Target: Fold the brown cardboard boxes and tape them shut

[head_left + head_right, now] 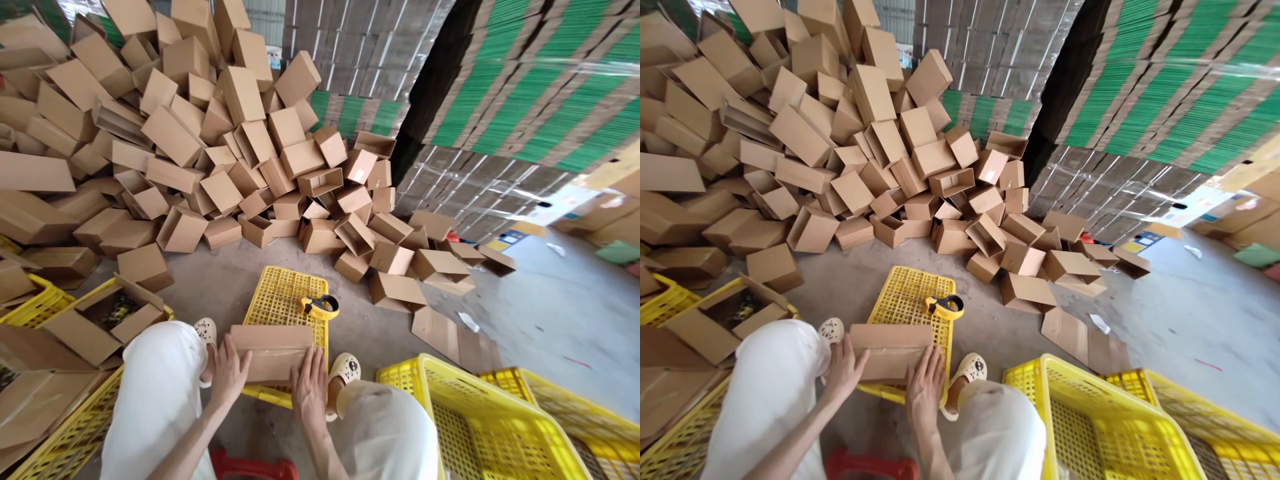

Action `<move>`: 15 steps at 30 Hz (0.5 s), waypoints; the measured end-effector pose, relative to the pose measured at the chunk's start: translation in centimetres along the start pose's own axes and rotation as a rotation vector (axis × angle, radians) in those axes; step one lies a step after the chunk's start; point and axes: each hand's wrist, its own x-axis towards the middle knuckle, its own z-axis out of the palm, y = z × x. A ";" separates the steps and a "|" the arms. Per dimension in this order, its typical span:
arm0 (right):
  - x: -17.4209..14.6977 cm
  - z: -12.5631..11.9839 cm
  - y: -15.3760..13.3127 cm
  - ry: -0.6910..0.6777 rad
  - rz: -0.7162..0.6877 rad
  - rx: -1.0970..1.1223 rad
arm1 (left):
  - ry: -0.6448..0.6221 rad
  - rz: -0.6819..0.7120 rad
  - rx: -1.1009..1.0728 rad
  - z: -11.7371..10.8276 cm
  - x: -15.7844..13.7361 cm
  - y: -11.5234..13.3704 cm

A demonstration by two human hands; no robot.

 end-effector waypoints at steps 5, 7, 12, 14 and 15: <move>-0.5 0.7 -1.4 -0.095 -0.208 -0.232 | 0.059 0.148 0.088 0.0 -1.2 3.3; -0.5 1.0 -1.8 -0.193 -0.272 -0.262 | 0.034 0.267 0.077 0.2 -2.0 4.7; 0.1 1.5 -2.4 -0.416 -0.423 -0.302 | -0.032 0.417 0.081 0.7 -2.6 6.4; 1.1 1.3 -2.1 -0.389 -0.413 -0.371 | -0.056 0.407 0.078 0.3 -1.9 5.4; 1.8 1.2 -1.8 -0.352 -0.383 -0.417 | -0.058 0.371 0.076 0.0 -1.5 4.6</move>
